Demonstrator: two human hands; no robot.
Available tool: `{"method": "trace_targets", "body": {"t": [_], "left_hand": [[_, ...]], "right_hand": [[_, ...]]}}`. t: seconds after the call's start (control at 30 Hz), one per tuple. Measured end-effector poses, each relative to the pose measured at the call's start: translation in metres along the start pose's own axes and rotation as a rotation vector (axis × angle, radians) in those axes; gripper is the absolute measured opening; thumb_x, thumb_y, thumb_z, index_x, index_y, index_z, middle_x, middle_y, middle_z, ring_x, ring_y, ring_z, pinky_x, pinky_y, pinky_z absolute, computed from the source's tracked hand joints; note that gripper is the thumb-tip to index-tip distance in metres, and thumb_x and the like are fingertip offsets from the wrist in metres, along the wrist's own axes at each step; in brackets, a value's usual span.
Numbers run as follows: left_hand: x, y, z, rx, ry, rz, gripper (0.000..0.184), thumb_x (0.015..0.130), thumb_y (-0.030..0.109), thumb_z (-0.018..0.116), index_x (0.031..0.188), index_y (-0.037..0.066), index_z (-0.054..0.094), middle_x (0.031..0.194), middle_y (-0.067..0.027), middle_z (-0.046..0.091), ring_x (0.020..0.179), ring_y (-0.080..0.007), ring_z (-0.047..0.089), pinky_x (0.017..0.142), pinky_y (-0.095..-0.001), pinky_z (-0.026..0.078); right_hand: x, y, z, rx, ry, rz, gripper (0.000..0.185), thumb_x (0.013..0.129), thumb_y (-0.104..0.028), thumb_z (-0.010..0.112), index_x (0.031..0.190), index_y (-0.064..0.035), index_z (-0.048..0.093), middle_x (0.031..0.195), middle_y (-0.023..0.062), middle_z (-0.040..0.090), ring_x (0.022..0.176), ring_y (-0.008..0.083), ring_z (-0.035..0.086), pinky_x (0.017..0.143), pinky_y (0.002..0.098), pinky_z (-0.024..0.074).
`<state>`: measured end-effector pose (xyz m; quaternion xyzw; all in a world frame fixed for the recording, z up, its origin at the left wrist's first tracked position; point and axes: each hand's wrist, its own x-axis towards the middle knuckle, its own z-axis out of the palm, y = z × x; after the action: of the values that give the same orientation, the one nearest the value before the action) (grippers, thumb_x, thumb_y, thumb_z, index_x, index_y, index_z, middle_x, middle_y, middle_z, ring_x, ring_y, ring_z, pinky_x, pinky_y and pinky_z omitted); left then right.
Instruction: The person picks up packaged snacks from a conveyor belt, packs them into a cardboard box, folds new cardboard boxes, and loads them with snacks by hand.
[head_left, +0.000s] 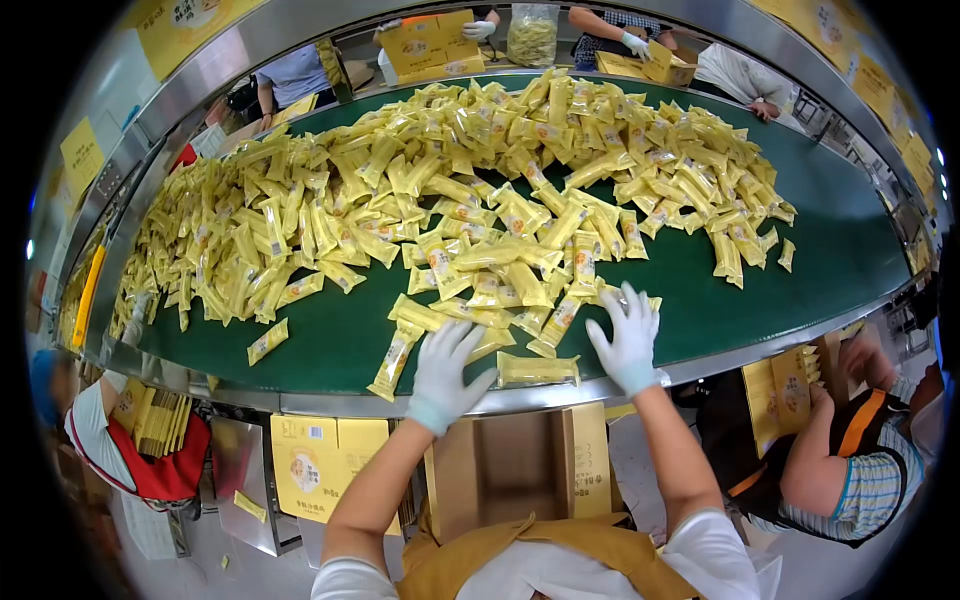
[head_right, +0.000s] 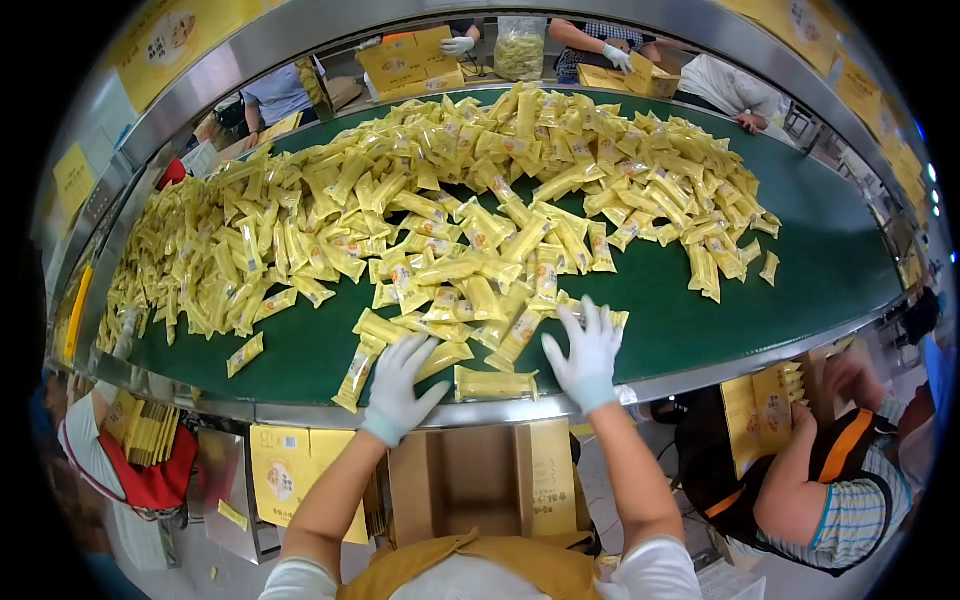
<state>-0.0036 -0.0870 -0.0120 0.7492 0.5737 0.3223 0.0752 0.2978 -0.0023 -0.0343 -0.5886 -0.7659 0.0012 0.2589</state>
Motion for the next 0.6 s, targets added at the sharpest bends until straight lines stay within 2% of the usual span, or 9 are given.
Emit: {"method": "trace_targets", "body": {"t": [0.07,0.13,0.17,0.27,0.33,0.43,0.5,0.57,0.6], "left_hand": [[0.035,-0.002,0.015,0.090,-0.144,-0.102,0.084,0.073,0.055,0.078,0.147,0.025,0.050,0.158,-0.0185,0.032,0.146,-0.0439,0.027,0.113,-0.0680,0.022],[0.060,0.003,0.024,0.286,-0.218,-0.173,0.087,0.071,0.059,0.077,0.147,0.028,0.049,0.160,-0.0184,0.028,0.147,-0.0423,0.025,0.112,-0.0696,0.022],[0.067,0.004,0.027,0.384,-0.259,-0.210,0.089,0.070,0.061,0.077,0.148,0.029,0.048,0.161,-0.0184,0.026,0.148,-0.0414,0.023,0.111,-0.0704,0.022],[0.073,-0.012,0.034,0.363,-0.352,-0.191,0.090,0.070,0.063,0.075,0.149,0.032,0.046,0.153,-0.0142,0.042,0.146,-0.0372,0.029,0.108,-0.0688,0.025],[0.067,-0.026,0.030,0.360,-0.386,-0.089,0.089,0.071,0.063,0.074,0.149,0.031,0.045,0.146,-0.0092,0.051,0.140,-0.0337,0.037,0.105,-0.0619,0.031],[0.047,-0.042,0.009,0.318,-0.565,0.080,0.092,0.072,0.064,0.074,0.151,0.029,0.043,0.147,-0.0083,0.050,0.137,-0.0320,0.041,0.102,-0.0579,0.033],[0.028,-0.052,0.001,0.433,-0.480,0.235,0.088,0.074,0.063,0.073,0.149,0.027,0.045,0.145,-0.0067,0.052,0.134,-0.0296,0.043,0.104,-0.0625,0.032],[0.010,-0.047,-0.014,0.539,-0.292,0.353,0.084,0.075,0.062,0.073,0.148,0.028,0.047,0.144,-0.0059,0.053,0.133,-0.0288,0.045,0.104,-0.0657,0.030],[0.001,-0.047,-0.019,0.517,-0.255,0.350,0.075,0.078,0.052,0.074,0.144,0.022,0.052,0.139,-0.0059,0.056,0.130,-0.0284,0.048,0.106,-0.0639,0.031]], "right_hand": [[0.037,0.002,0.015,-0.006,-0.194,0.141,0.063,0.090,-0.054,0.059,0.147,-0.0279,0.048,0.155,0.0180,0.038,0.141,0.0506,0.031,0.113,0.0700,0.0151],[0.061,-0.014,0.031,-0.091,-0.327,0.172,0.067,0.091,-0.062,0.053,0.151,-0.0344,0.041,0.157,0.0165,0.037,0.141,0.0488,0.033,0.109,0.0755,0.0102],[0.067,-0.021,0.037,-0.083,-0.379,0.151,0.063,0.092,-0.059,0.052,0.149,-0.0341,0.044,0.156,0.0204,0.036,0.140,0.0485,0.034,0.110,0.0747,0.0086],[0.059,-0.034,0.061,-0.160,-0.287,0.074,0.058,0.093,-0.054,0.051,0.147,-0.0330,0.048,0.148,0.0286,0.043,0.136,0.0457,0.039,0.108,0.0732,0.0136],[0.052,-0.033,0.043,-0.097,-0.355,0.009,0.058,0.094,-0.054,0.051,0.148,-0.0312,0.048,0.144,0.0279,0.047,0.134,0.0447,0.041,0.107,0.0731,0.0158],[0.032,-0.017,0.031,-0.121,-0.296,-0.052,0.062,0.094,-0.051,0.052,0.150,-0.0256,0.045,0.139,0.0276,0.052,0.128,0.0439,0.047,0.109,0.0666,0.0205],[0.023,-0.001,0.024,-0.102,-0.233,-0.024,0.063,0.094,-0.049,0.054,0.150,-0.0233,0.045,0.139,0.0278,0.052,0.126,0.0433,0.049,0.112,0.0604,0.0235],[0.024,0.032,0.014,0.297,-0.183,-0.008,0.069,0.085,-0.025,0.061,0.151,-0.0156,0.041,0.142,0.0281,0.049,0.135,0.0426,0.044,0.116,0.0576,0.0233],[0.020,0.045,0.008,0.179,-0.179,-0.017,0.070,0.082,-0.019,0.060,0.149,-0.0131,0.042,0.144,0.0253,0.048,0.139,0.0417,0.040,0.117,0.0574,0.0223]]}}
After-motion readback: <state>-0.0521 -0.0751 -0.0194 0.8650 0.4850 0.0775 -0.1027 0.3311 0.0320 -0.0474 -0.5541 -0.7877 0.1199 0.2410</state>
